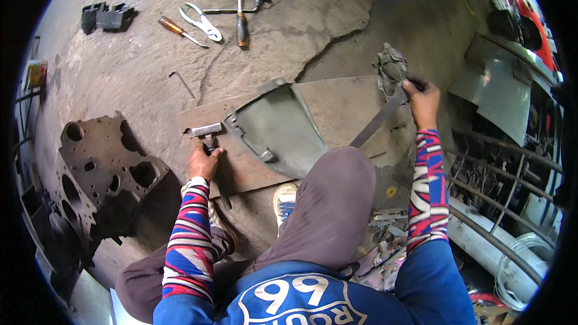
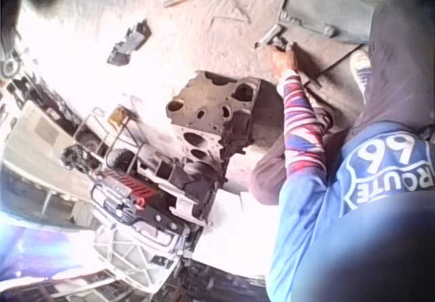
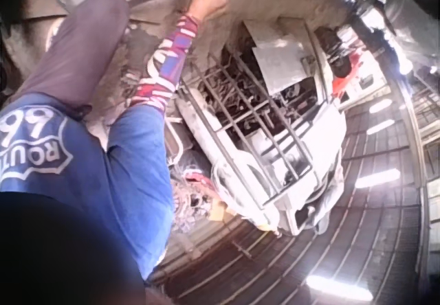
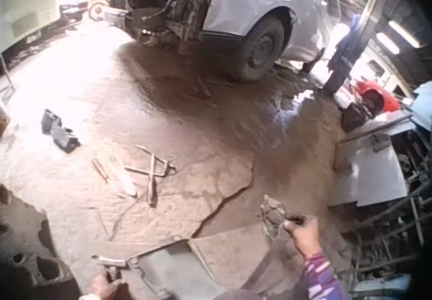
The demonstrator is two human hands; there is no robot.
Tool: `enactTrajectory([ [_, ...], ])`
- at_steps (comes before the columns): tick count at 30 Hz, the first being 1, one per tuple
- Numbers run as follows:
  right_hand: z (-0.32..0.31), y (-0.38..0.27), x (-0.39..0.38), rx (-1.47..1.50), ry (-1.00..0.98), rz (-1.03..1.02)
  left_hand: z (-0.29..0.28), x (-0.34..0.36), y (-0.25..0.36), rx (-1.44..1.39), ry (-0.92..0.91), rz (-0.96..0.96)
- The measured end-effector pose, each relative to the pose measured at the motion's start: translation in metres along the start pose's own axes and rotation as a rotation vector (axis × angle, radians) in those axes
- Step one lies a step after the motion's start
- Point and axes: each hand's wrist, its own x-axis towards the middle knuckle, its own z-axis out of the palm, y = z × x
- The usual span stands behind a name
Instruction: The person sits on the floor of a workshop and uses a hammer and metal file to shape a curved metal panel. They repeatedly strike and file the panel, occasionally wiping it with a cloth and inspecting the edges.
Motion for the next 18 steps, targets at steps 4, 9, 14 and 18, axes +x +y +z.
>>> enactTrajectory([
  [4,-0.005,-0.089,-0.042,0.028,0.024,-0.172,-0.011,-0.013,0.021,-0.11,0.123,-0.215],
  [9,-0.004,-0.168,-0.091,-0.16,0.024,-0.569,-0.025,-0.062,0.098,-0.523,0.422,0.306],
  [14,-0.008,-0.233,-0.116,-0.041,0.064,-0.781,-0.039,-0.11,0.213,-0.495,0.254,0.749],
  [18,-0.009,-0.276,-0.139,0.145,0.074,-0.762,-0.049,-0.113,0.25,-0.562,0.32,0.97],
])
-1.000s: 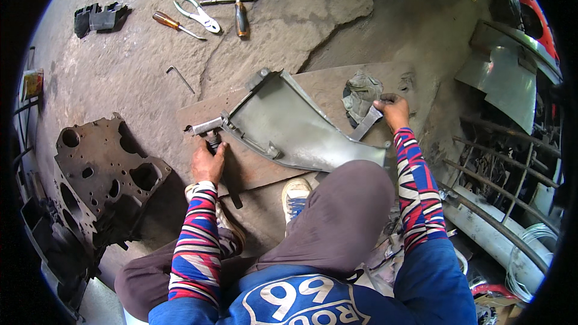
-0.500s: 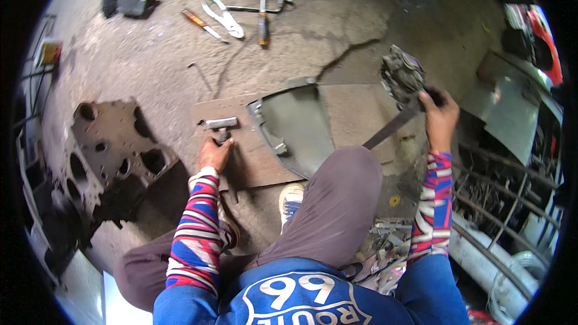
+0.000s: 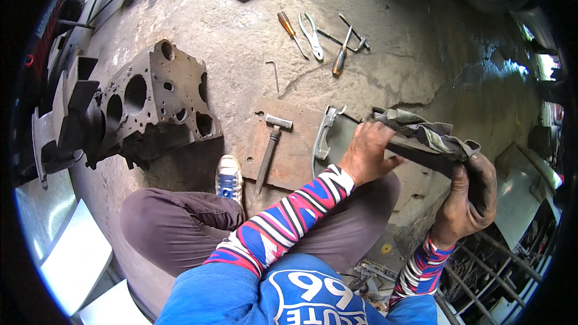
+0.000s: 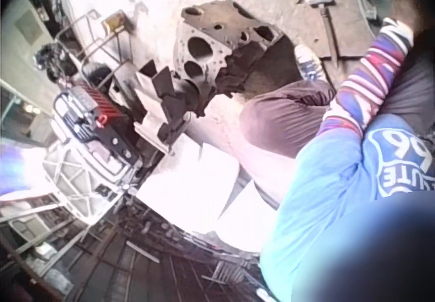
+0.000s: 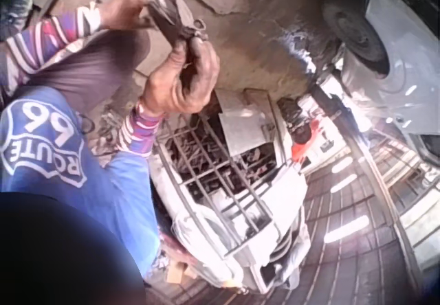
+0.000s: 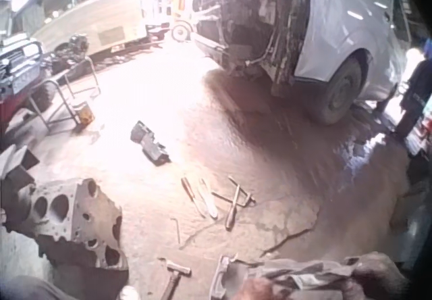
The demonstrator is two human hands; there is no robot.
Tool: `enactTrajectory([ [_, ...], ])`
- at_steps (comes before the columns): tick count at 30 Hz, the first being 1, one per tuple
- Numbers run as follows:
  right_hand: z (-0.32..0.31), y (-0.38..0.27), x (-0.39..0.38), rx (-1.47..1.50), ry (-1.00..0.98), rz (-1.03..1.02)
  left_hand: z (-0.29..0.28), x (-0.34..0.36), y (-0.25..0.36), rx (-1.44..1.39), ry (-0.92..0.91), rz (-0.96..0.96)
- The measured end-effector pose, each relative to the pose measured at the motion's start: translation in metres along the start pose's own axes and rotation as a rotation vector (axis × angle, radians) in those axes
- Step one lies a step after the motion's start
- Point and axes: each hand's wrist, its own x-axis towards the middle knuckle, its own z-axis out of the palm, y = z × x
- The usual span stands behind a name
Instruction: The person sits on the floor of a workshop and uses a hammer and metal file to shape a curved metal panel. They repeatedly strike and file the panel, occasionally wiping it with a cloth and inspecting the edges.
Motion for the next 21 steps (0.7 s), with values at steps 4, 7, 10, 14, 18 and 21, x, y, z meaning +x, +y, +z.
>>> enactTrajectory([
  [4,0.016,-0.016,0.007,0.212,-0.025,0.115,-0.028,-0.021,-0.005,0.015,0.219,-0.039],
  [7,0.039,-0.002,0.005,0.481,0.104,0.339,-0.071,-0.057,-0.01,0.085,0.056,-0.221],
  [10,0.061,0.024,-0.003,0.478,0.09,0.517,-0.115,-0.089,-0.008,-0.009,0.028,-0.632],
  [14,0.128,0.03,-0.041,0.62,-0.202,0.898,-0.165,-0.101,0.009,-0.169,0.431,-0.746],
  [18,0.175,-0.029,-0.08,0.9,-0.511,0.839,-0.233,-0.111,0.054,-0.398,0.502,-0.914],
  [21,0.185,-0.092,-0.083,1.215,-0.735,0.773,-0.267,-0.119,0.087,-0.431,0.429,-0.845],
])
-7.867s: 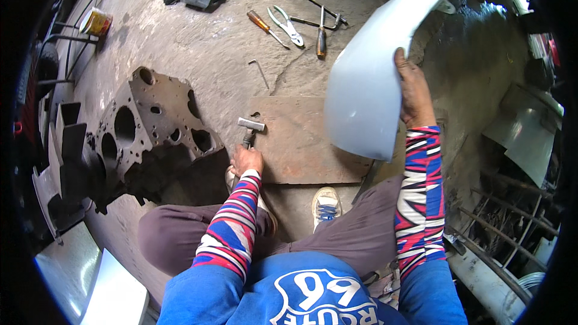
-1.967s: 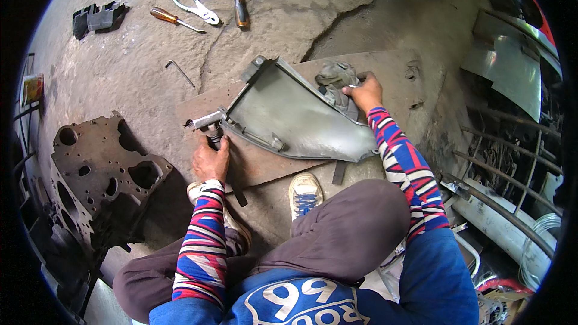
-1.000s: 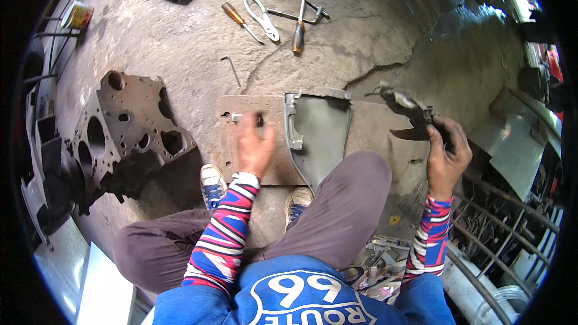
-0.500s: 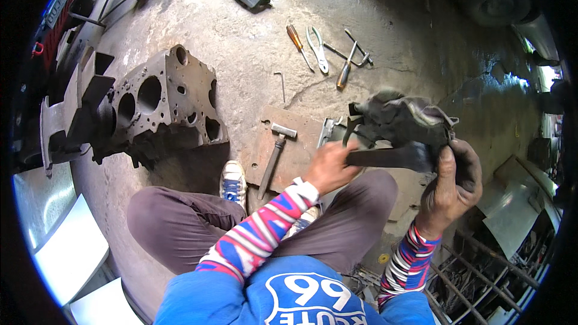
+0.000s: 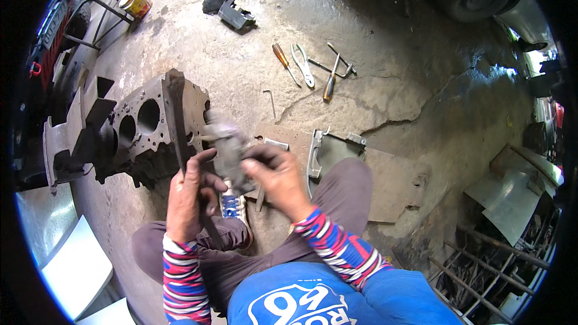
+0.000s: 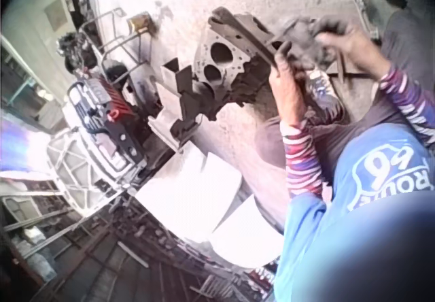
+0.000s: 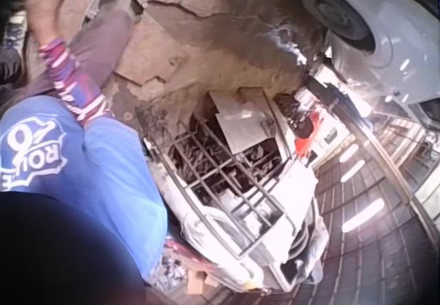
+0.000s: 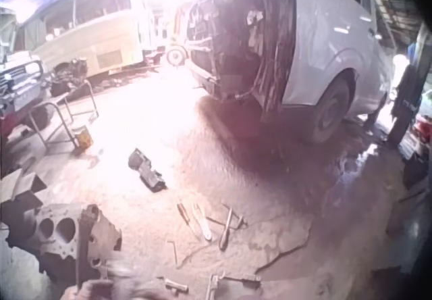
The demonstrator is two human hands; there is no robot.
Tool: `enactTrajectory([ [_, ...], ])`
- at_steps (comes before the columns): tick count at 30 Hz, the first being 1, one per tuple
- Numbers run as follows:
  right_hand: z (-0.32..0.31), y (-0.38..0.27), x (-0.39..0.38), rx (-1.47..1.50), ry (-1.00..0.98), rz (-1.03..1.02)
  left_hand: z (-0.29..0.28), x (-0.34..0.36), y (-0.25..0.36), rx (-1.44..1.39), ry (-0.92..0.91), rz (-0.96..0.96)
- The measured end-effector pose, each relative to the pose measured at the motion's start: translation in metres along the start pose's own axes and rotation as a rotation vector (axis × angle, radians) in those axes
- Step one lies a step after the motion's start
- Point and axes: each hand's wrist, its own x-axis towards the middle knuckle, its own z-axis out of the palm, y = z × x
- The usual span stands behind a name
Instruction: The person sits on the floor of a workshop and uses a hammer and metal file to shape a curved metal panel. They repeatedly strike and file the panel, occasionally wiping it with a cloth and inspecting the edges.
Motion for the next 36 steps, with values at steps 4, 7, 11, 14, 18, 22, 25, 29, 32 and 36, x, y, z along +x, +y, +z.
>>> enactTrajectory([
  [4,0.053,-0.025,-0.006,0.092,-0.347,-0.105,-0.008,-0.022,0.024,-0.043,0.095,0.151],
  [7,0.052,-0.037,-0.001,-0.081,-0.456,-0.227,-0.021,-0.037,0.047,0.055,0.288,0.237],
  [11,0.034,-0.03,0.001,-0.111,-0.192,-0.06,-0.037,-0.038,0.07,-0.152,0.141,0.122],
  [14,0.006,-0.012,-0.002,-0.153,-0.007,0.024,-0.035,-0.028,0.068,-0.129,0.041,0.14],
  [18,-0.052,0.033,-0.004,-0.365,0.186,0.004,-0.019,0.009,0.05,-0.114,-0.062,0.204],
  [22,-0.097,0.103,0.015,-1.001,0.374,0.017,0.003,0.055,0.022,-0.015,-0.157,0.122],
  [25,-0.103,0.155,0.034,-1.329,0.946,0.357,0.014,0.074,0.005,-0.036,-0.176,0.033],
  [29,-0.115,0.19,0.029,-1.393,0.988,0.516,0.016,0.095,-0.001,-0.103,-0.19,-0.083],
  [32,-0.13,0.201,0.019,-1.408,0.85,0.47,0.015,0.11,0.001,-0.092,-0.262,-0.051],
  [36,-0.145,0.203,-0.01,-1.485,0.635,0.253,0.022,0.123,-0.001,-0.047,-0.299,-0.146],
])
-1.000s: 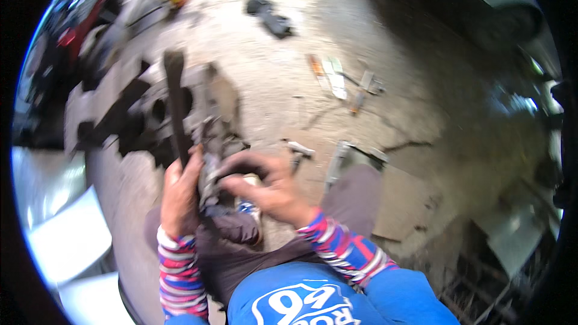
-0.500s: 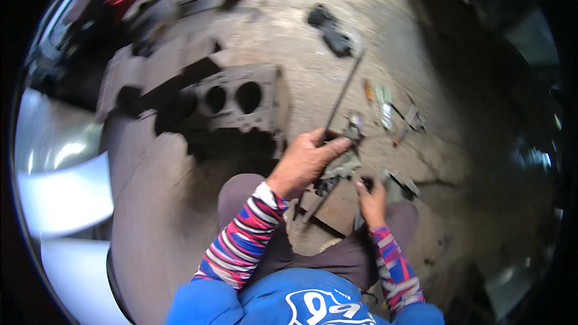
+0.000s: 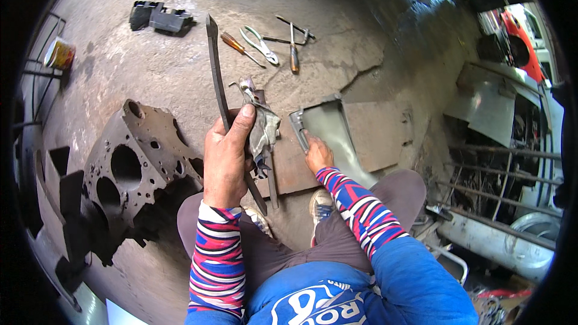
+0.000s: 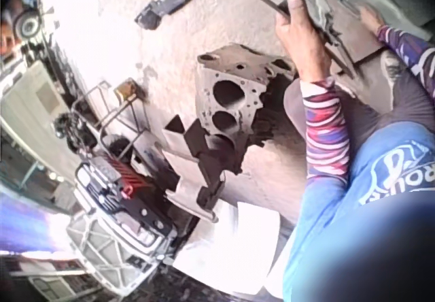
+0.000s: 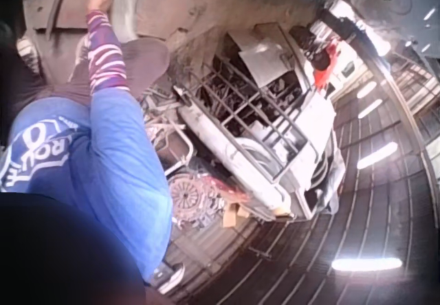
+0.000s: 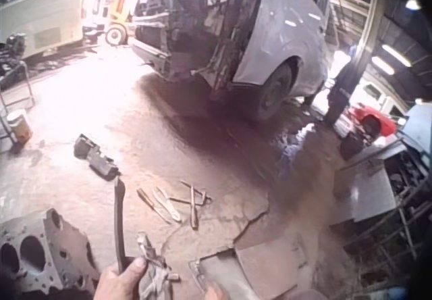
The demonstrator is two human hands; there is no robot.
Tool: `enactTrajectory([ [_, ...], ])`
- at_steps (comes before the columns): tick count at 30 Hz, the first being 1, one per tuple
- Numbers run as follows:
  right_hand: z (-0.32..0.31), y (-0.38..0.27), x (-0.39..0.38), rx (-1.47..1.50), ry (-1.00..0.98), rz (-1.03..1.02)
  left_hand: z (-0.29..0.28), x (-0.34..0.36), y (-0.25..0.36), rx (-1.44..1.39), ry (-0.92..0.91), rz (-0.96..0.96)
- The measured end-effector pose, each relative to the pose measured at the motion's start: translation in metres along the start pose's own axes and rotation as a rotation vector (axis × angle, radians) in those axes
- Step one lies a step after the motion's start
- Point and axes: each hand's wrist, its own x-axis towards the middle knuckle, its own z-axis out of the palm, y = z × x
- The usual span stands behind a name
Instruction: The person sits on the floor of a workshop and uses a hammer and metal file to shape a curved metal panel. They repeatedly strike and file the panel, occasionally wiping it with a cloth and inspecting the edges.
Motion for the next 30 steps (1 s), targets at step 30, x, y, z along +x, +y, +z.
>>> enactTrajectory([
  [30,-0.003,0.127,-0.064,0.872,0.242,0.943,0.082,0.046,-0.036,-0.241,-0.341,-0.36],
])
